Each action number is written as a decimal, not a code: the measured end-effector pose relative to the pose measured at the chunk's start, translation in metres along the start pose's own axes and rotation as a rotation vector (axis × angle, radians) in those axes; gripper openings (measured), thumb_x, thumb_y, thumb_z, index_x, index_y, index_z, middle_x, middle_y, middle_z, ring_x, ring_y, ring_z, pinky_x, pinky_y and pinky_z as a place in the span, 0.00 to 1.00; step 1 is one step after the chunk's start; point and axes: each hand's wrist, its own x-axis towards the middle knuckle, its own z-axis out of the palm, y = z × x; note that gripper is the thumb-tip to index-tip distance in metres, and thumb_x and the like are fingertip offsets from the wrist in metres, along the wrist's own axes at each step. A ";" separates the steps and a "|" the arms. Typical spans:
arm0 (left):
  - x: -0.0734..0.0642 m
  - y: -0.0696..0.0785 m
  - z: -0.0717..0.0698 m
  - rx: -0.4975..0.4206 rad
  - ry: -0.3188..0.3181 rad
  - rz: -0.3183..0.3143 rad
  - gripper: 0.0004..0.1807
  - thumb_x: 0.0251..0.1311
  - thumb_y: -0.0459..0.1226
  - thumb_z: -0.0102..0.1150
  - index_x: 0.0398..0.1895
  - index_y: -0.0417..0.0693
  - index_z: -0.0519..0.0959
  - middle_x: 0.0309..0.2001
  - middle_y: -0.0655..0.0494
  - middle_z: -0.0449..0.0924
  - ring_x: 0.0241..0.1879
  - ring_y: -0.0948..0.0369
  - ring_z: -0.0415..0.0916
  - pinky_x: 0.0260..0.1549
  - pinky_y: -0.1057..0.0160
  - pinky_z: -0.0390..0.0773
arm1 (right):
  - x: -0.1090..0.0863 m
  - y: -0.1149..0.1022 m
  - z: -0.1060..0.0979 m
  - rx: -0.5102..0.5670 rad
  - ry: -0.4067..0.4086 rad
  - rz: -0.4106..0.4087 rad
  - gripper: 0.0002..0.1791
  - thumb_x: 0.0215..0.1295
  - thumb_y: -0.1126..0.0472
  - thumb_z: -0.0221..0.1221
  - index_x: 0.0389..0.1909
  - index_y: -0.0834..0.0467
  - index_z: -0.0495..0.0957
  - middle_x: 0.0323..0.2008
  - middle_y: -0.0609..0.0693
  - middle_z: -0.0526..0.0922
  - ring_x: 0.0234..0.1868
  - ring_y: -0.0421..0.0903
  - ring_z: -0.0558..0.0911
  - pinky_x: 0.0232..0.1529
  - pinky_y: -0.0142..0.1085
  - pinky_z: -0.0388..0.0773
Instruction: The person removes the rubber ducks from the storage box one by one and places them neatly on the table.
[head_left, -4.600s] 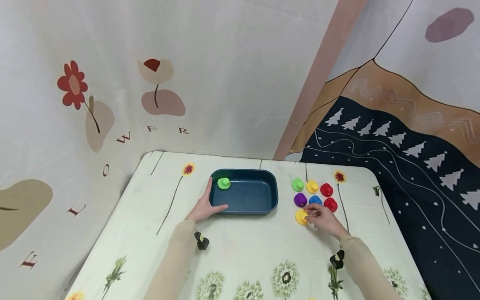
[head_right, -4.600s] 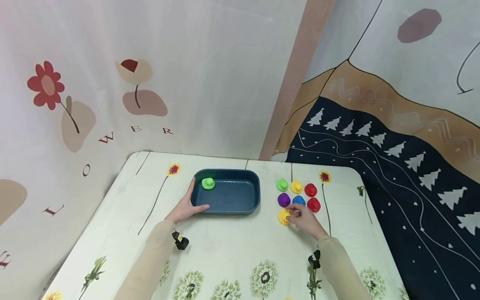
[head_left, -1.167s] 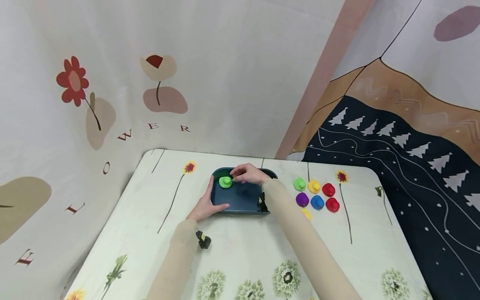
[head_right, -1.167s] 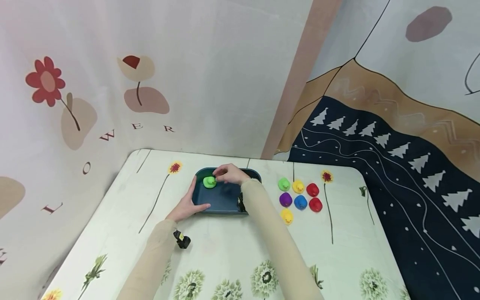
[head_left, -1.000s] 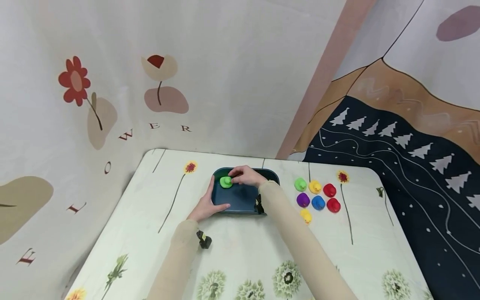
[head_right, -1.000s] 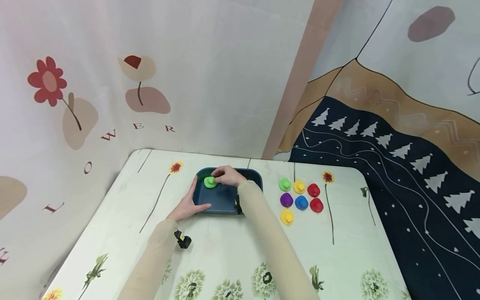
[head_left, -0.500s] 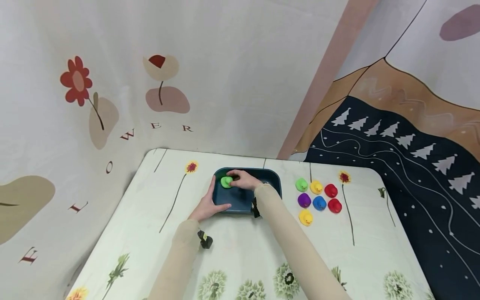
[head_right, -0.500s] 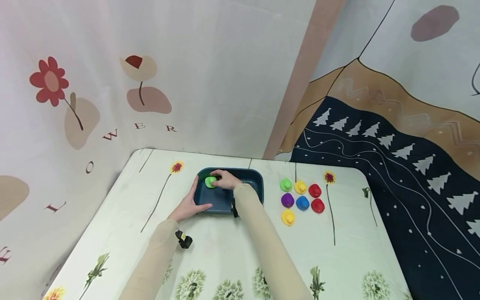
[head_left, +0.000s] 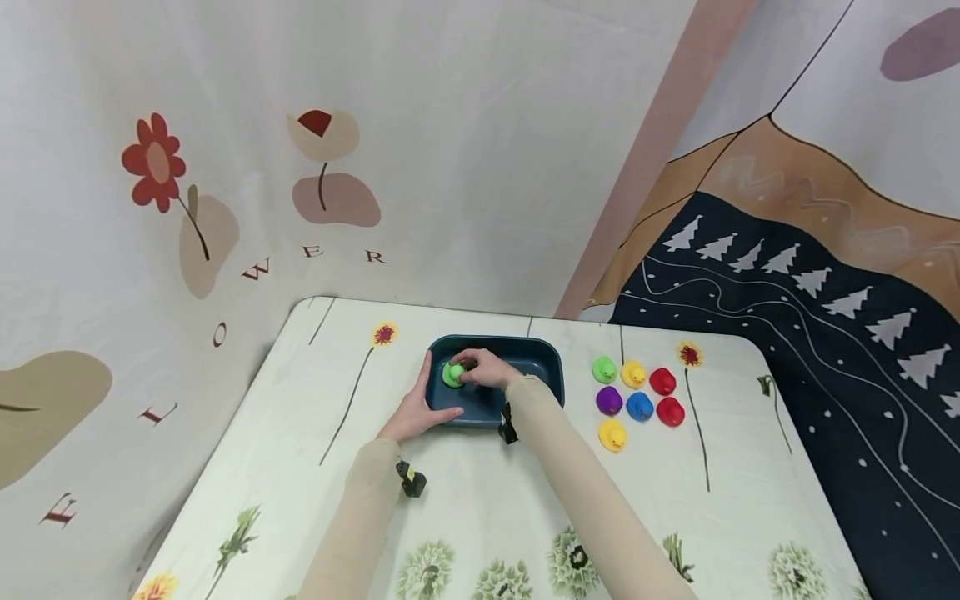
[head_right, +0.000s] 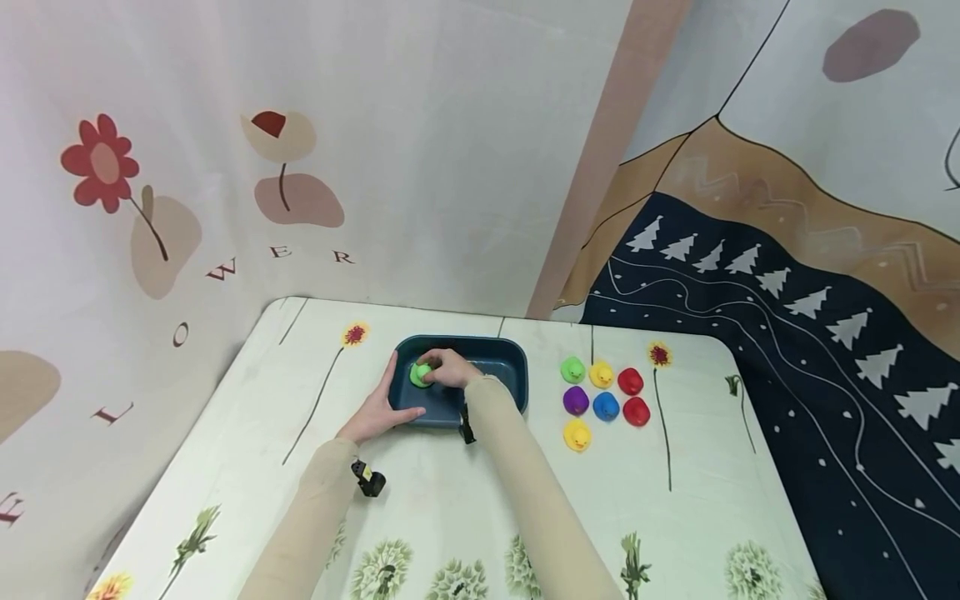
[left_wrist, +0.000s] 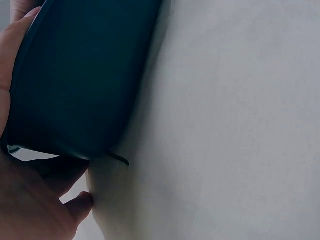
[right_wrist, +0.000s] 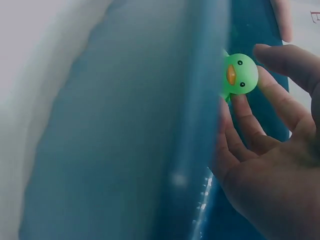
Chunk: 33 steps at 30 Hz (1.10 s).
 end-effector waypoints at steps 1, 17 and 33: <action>0.000 0.000 0.000 0.001 -0.001 0.000 0.63 0.54 0.44 0.71 0.77 0.67 0.29 0.76 0.43 0.39 0.72 0.44 0.44 0.67 0.43 0.52 | 0.000 0.001 0.001 0.011 0.003 0.003 0.20 0.62 0.71 0.58 0.56 0.66 0.75 0.47 0.57 0.77 0.37 0.46 0.74 0.38 0.42 0.78; 0.000 0.002 0.002 0.002 -0.008 0.007 0.62 0.55 0.45 0.70 0.77 0.65 0.29 0.76 0.43 0.38 0.72 0.43 0.44 0.66 0.42 0.52 | -0.010 0.008 0.013 0.014 0.045 -0.010 0.13 0.59 0.74 0.61 0.45 0.65 0.81 0.37 0.52 0.79 0.36 0.44 0.74 0.37 0.32 0.75; -0.001 0.002 -0.001 0.024 -0.008 0.004 0.62 0.55 0.45 0.70 0.77 0.64 0.28 0.76 0.43 0.37 0.72 0.42 0.43 0.66 0.40 0.50 | -0.030 -0.001 0.010 0.039 0.048 -0.037 0.12 0.62 0.71 0.61 0.46 0.64 0.80 0.40 0.53 0.79 0.38 0.45 0.75 0.39 0.34 0.77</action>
